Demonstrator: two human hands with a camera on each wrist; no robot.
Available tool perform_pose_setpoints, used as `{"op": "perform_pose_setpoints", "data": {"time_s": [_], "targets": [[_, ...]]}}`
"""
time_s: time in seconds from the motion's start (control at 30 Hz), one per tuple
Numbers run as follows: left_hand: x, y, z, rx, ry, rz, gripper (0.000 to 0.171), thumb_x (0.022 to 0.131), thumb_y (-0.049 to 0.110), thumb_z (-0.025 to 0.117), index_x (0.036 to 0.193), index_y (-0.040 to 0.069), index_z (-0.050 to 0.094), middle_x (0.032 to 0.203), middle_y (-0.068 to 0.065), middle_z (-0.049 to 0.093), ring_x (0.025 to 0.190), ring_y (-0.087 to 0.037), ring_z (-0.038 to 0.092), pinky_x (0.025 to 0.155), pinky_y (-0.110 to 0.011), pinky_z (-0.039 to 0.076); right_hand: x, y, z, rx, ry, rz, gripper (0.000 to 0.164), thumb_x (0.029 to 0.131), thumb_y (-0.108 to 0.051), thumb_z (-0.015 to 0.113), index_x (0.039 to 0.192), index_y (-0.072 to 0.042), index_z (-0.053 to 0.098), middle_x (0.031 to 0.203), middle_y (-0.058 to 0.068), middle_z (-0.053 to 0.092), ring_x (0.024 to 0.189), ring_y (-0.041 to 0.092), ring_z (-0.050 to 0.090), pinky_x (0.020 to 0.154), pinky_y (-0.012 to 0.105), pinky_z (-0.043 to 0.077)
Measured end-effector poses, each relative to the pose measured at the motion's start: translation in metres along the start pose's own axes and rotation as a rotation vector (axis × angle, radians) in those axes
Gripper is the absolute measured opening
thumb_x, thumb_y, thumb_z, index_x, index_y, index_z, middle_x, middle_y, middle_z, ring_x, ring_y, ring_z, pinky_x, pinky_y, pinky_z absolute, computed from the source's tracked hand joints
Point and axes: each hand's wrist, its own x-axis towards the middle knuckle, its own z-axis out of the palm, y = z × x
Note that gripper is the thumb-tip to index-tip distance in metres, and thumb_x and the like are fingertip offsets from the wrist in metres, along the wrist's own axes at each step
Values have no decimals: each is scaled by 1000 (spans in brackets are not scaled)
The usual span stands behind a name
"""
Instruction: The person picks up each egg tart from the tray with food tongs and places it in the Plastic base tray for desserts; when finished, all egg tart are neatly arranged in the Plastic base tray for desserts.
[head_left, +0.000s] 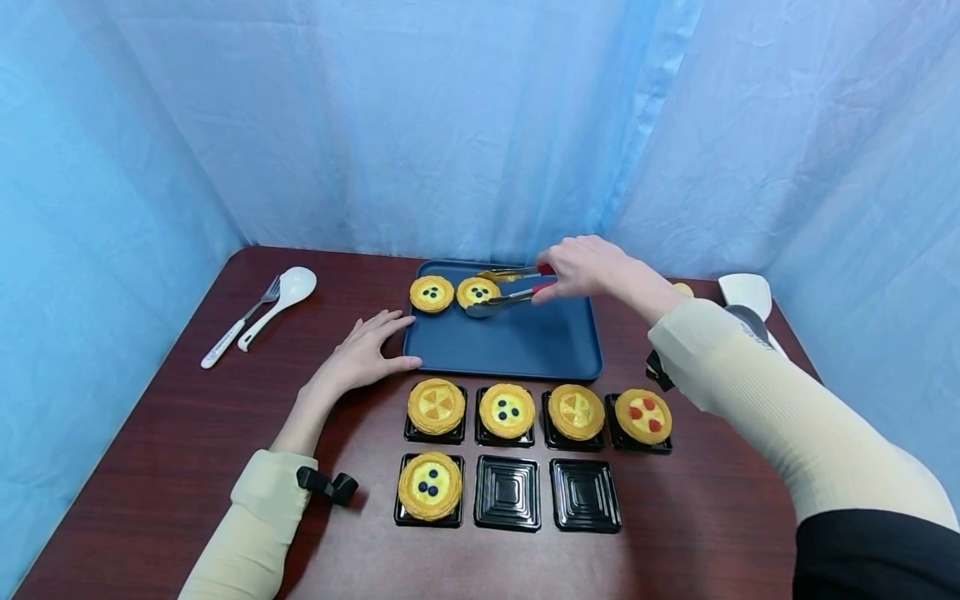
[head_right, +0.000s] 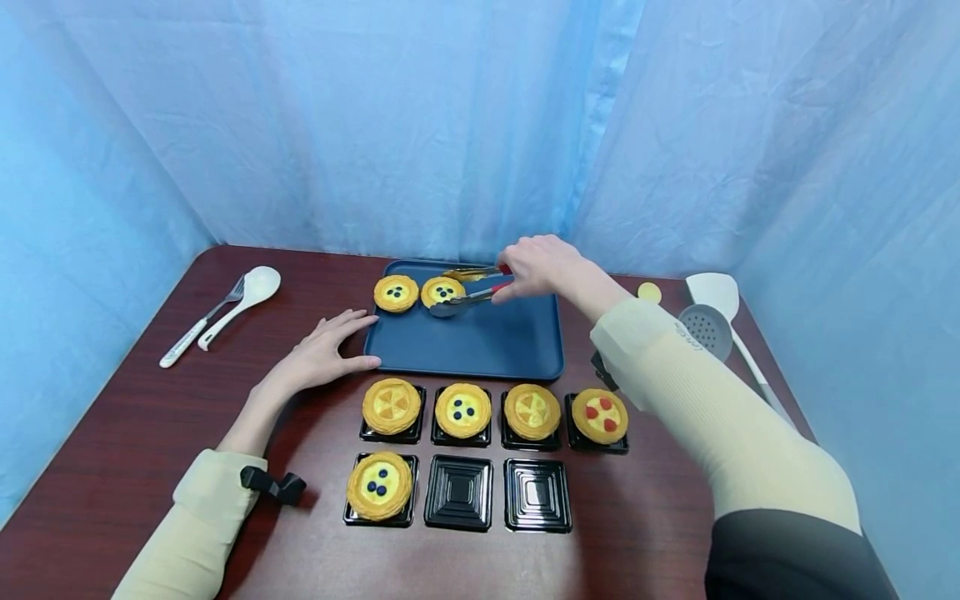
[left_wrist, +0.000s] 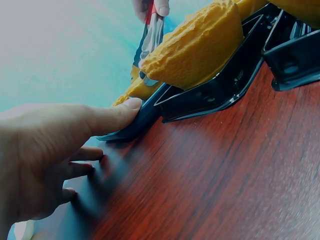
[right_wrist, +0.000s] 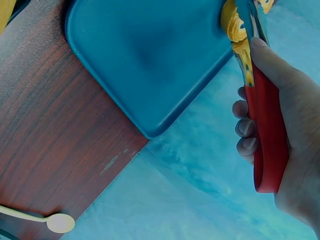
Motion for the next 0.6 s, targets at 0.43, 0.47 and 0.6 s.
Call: {"op": "perform_pose_setpoints", "data": {"time_s": [0.43, 0.47, 0.6], "targets": [[-1, 0, 0, 1, 3, 0, 79, 94, 46, 73, 160, 17, 40, 170, -17, 28, 162, -37, 15, 132, -61, 3, 2, 0, 0, -5, -4, -3, 66, 87, -66, 71, 131, -16, 69, 99, 4, 73, 78, 20, 65, 69, 36, 56], [-1, 0, -1, 1, 3, 0, 79, 94, 46, 73, 160, 17, 40, 170, -17, 28, 162, -37, 15, 132, -61, 3, 2, 0, 0, -5, -5, -2, 66, 87, -66, 71, 131, -16, 69, 99, 4, 73, 79, 20, 65, 70, 36, 56], [-2, 0, -1, -3, 1, -2, 79, 94, 46, 73, 160, 17, 40, 170, -16, 28, 162, -37, 14, 132, -61, 2, 2, 0, 0, -2, -3, -2, 66, 87, -66, 71, 130, -16, 70, 100, 5, 74, 80, 20, 65, 71, 37, 57]]}}
